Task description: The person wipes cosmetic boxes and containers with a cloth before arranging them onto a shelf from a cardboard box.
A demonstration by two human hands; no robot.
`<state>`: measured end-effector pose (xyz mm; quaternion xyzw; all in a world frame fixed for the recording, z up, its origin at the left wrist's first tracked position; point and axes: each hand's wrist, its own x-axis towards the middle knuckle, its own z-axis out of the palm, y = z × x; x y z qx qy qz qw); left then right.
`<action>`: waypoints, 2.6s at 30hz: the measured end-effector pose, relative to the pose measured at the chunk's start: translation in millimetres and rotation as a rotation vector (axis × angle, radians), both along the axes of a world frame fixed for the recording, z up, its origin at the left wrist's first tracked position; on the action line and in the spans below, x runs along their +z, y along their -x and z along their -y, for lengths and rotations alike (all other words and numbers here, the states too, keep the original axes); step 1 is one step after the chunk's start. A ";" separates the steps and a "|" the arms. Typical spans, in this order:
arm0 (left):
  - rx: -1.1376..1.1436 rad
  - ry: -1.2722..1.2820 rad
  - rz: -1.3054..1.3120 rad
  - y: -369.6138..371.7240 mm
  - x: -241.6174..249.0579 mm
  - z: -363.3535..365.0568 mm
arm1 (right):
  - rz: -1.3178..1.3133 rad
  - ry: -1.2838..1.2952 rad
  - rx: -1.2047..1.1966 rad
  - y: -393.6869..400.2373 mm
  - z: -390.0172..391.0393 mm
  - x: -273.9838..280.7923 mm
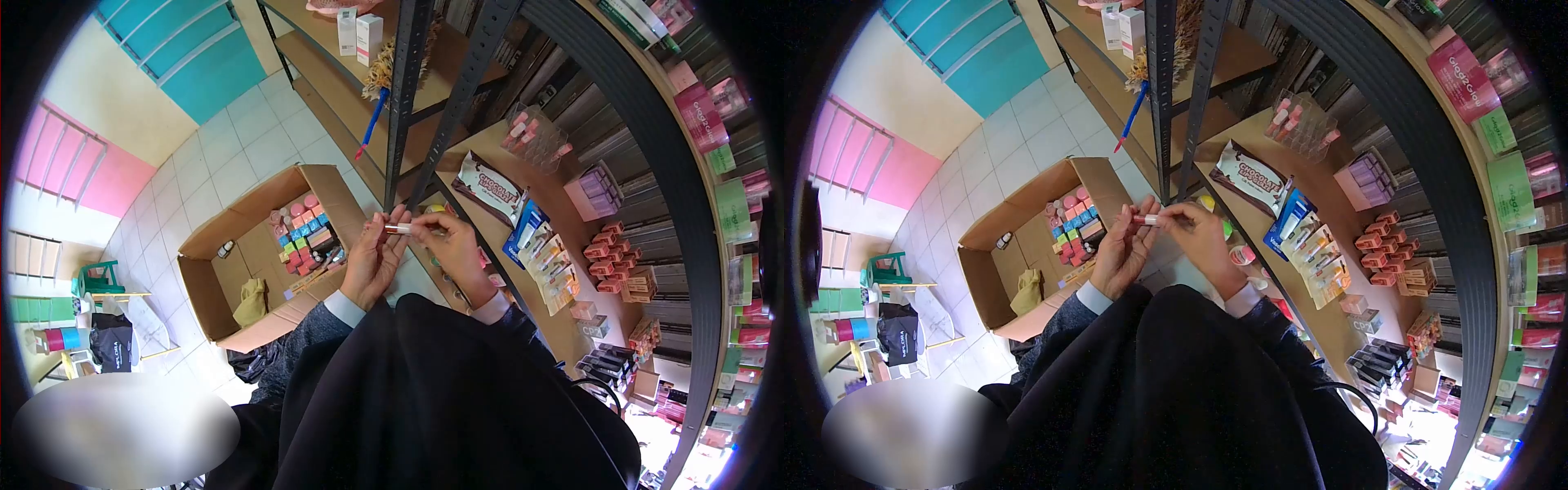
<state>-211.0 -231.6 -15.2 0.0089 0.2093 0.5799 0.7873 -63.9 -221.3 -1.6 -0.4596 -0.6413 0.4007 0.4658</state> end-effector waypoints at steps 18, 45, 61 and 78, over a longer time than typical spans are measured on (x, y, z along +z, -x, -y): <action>-0.016 0.076 -0.133 41.6 -19.4 15.1 | 0.876 -0.308 -0.576 -211.2 -142.1 38.0; 0.175 0.513 -1.055 244.1 -222.4 37.4 | 0.678 0.098 0.592 170.5 -52.9 -200.9; -0.477 -0.585 -2.005 229.7 -238.7 9.8 | 1.553 0.519 0.764 225.9 -44.9 -366.6; -0.846 -1.080 -2.473 218.0 -278.6 -16.3 | 1.253 0.657 0.367 227.5 -37.1 -324.1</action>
